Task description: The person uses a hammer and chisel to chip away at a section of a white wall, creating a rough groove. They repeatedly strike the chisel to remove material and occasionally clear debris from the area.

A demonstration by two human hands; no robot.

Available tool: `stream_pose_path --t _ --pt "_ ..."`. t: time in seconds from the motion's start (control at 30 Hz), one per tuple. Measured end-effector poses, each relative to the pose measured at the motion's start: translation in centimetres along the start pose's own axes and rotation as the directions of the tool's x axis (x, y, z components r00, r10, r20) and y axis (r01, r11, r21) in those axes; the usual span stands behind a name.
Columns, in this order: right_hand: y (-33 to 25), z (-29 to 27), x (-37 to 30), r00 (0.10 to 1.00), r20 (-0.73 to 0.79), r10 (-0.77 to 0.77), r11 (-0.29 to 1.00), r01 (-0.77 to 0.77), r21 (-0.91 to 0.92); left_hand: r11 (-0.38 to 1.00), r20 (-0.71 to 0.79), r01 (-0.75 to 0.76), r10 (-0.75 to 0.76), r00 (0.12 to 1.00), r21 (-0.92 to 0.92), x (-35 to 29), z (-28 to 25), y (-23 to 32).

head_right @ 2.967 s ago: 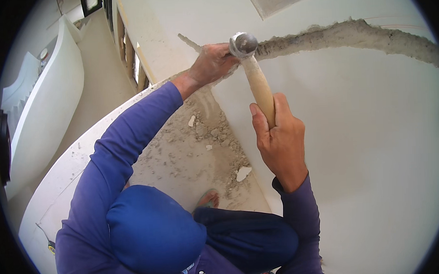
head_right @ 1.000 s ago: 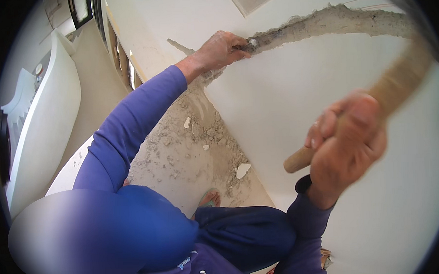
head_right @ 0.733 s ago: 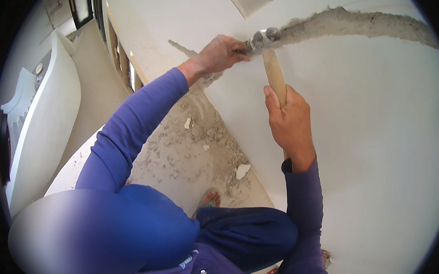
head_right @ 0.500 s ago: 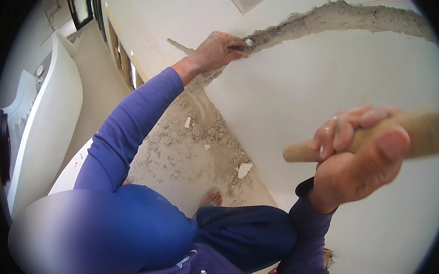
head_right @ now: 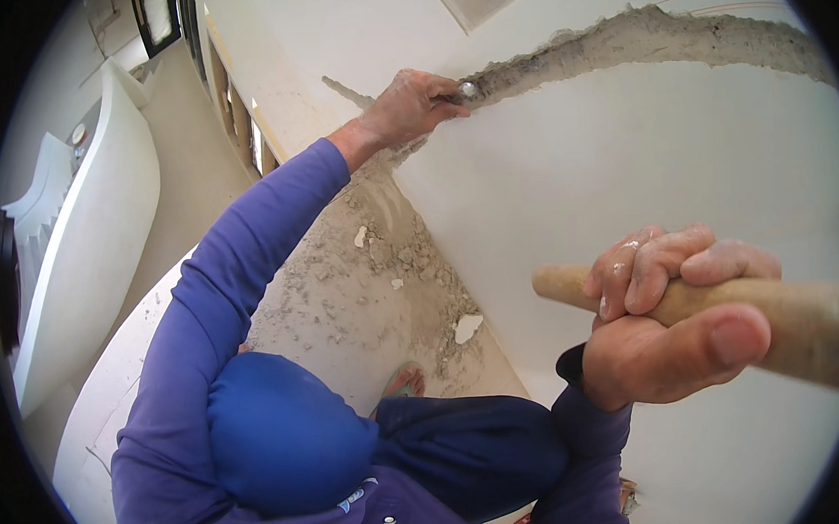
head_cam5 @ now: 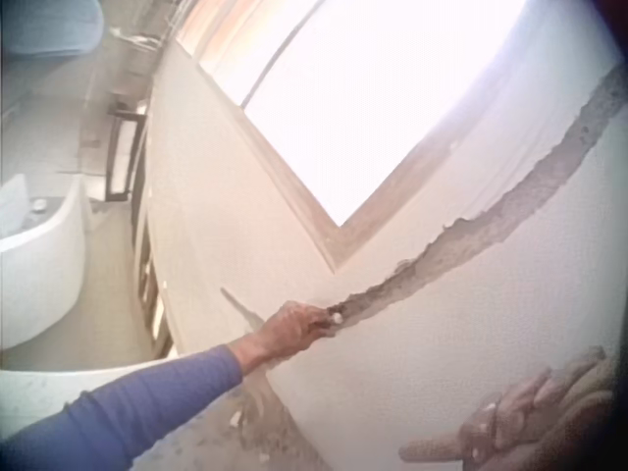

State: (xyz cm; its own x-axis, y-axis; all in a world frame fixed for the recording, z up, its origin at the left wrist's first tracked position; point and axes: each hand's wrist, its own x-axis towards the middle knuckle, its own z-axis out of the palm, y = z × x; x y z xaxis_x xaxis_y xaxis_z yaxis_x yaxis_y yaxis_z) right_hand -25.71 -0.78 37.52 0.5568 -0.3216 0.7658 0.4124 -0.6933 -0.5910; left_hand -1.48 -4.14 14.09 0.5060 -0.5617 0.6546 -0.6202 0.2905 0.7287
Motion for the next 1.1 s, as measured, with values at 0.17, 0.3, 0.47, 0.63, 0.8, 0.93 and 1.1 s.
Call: stream_pose_path --t 0.17,0.3,0.47,0.63,0.8,0.93,1.1 --pt "10.2 -1.1 -2.6 0.728 0.301 0.616 0.637 -0.236 -0.734 0.994 -0.092 -0.113 0.113 0.989 0.008 -0.5 1.0 -1.6" --pt "5.6 -1.1 -2.2 0.742 0.197 0.641 0.693 -0.449 -0.564 0.999 -0.018 0.046 -0.046 0.999 -0.025 -0.9 0.1 -0.5" --pt "0.5 -0.4 -0.8 0.991 0.068 0.112 0.993 -0.115 0.030 0.996 0.043 0.089 -0.090 0.995 0.011 -0.5 -0.3 -0.1" --pt "10.7 -0.8 -3.0 0.731 0.291 0.617 0.633 -0.241 -0.736 0.998 -0.051 -0.020 0.017 0.999 -0.054 -0.1 0.6 -0.9" --pt "3.2 0.5 -1.2 0.776 0.166 0.609 0.744 -0.486 -0.459 0.998 0.004 0.055 -0.055 0.998 0.032 -0.6 0.0 -1.5" --pt "0.3 0.8 0.3 1.000 0.015 0.018 0.999 -0.019 0.039 0.990 0.073 0.138 -0.136 0.988 -0.016 0.1 -0.4 -0.2" --pt "10.3 -0.7 -2.1 0.664 0.274 0.696 0.567 -0.274 -0.777 0.961 0.075 0.172 -0.159 0.984 -0.218 -0.3 1.0 -0.9"
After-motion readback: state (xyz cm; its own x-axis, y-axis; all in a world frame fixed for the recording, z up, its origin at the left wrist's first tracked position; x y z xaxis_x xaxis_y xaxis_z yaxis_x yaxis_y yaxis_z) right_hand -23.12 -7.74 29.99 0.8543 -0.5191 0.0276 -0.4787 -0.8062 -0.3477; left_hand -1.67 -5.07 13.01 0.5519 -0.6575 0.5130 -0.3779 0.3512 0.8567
